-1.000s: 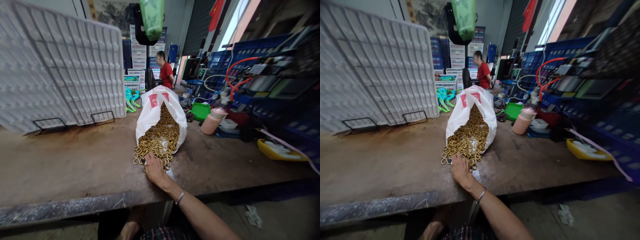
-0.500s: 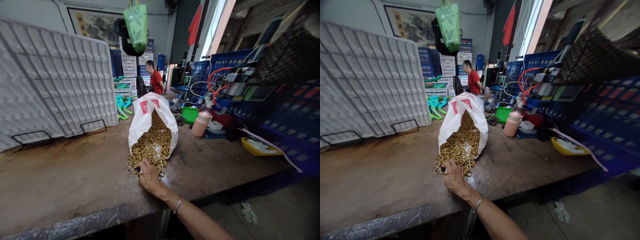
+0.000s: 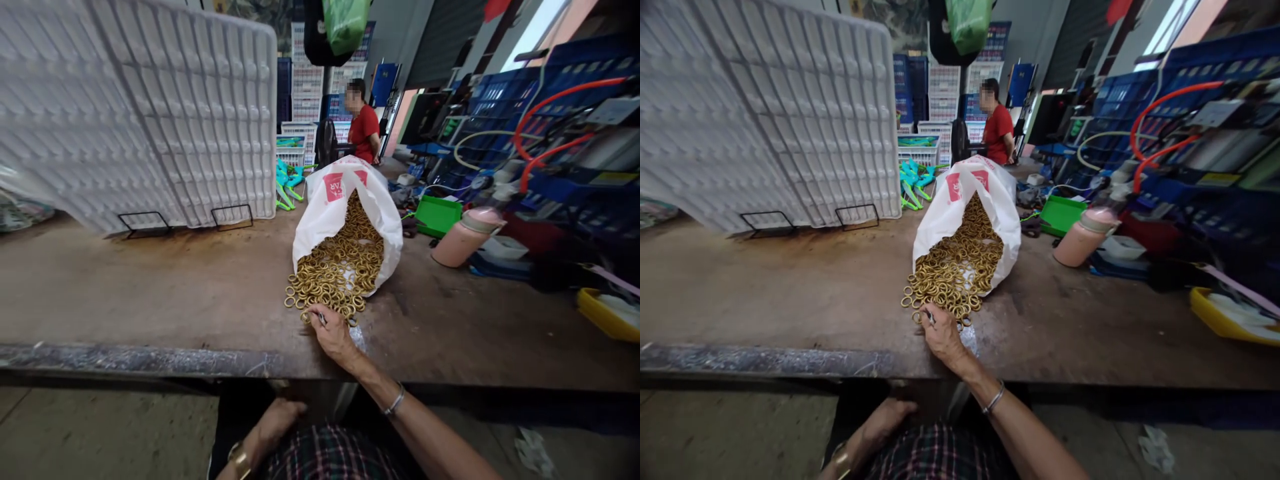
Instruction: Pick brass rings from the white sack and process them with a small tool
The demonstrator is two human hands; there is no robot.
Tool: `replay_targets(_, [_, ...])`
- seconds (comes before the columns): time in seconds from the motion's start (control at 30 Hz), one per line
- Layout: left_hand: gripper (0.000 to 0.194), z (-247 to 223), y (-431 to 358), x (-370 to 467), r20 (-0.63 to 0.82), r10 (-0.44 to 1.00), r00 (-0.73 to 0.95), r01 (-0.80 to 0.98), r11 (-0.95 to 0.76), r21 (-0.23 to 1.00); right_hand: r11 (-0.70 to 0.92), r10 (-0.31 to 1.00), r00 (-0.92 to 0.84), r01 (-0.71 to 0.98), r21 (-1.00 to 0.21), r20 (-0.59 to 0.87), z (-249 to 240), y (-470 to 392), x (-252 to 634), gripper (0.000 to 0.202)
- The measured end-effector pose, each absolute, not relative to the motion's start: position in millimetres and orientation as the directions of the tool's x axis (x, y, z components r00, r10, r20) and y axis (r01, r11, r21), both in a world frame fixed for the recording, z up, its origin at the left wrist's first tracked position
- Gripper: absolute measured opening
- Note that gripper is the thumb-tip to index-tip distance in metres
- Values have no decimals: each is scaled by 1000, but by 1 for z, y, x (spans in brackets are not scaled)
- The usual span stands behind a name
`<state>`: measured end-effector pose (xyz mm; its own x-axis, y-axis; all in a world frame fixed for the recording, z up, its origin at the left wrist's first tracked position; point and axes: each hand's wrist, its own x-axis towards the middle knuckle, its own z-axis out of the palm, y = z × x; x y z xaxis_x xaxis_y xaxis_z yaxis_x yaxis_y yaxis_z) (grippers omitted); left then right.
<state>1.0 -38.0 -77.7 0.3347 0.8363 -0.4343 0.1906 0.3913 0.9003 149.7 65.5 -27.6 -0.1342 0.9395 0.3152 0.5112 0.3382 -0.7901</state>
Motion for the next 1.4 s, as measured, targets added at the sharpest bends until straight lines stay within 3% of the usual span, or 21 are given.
replay_targets(0.13, [28, -37, -47, -8, -438, 802, 406, 76, 447, 891, 385, 923, -200, 482, -787, 329, -24, 59, 147, 17])
replay_targets(0.3, [35, -7, -27, -7, -314, 949, -9, -76, 313, 947, 502, 864, -317, 479, -720, 392, -17, 48, 144, 17])
replay_targets(0.37, [41, -5, -17, -4, -291, 953, -88, -94, 283, 955, 532, 845, -353, 487, -692, 401, -13, 44, 143, 17])
replay_targets(0.57, [36, -3, -8, 3, -265, 964, -38, -124, 258, 958, 570, 815, -428, 477, -668, 390, -6, 38, 137, 17])
replay_targets(0.67, [33, -3, -8, 3, -244, 967, -73, -131, 233, 964, 494, 856, -403, 457, -739, 323, -3, 36, 133, 18])
replay_targets(0.87, [27, -6, -4, 5, -113, 971, -211, 13, 119, 993, 160, 960, -276, 366, -917, 57, 2, 36, 132, 22])
replay_targets(1.03, [21, -4, -6, 10, -2, 989, -146, 90, 16, 996, 46, 951, -306, 276, -960, -43, -2, 35, 130, 25])
replay_targets(1.27, [32, 2, -5, 7, -274, 961, 27, -71, 275, 959, 63, 962, -271, 299, -952, -22, -7, 36, 130, 24])
replay_targets(1.4, [33, 1, -5, 4, -299, 949, 97, -170, 312, 935, 87, 954, -298, 299, -950, -7, -5, 35, 132, 24])
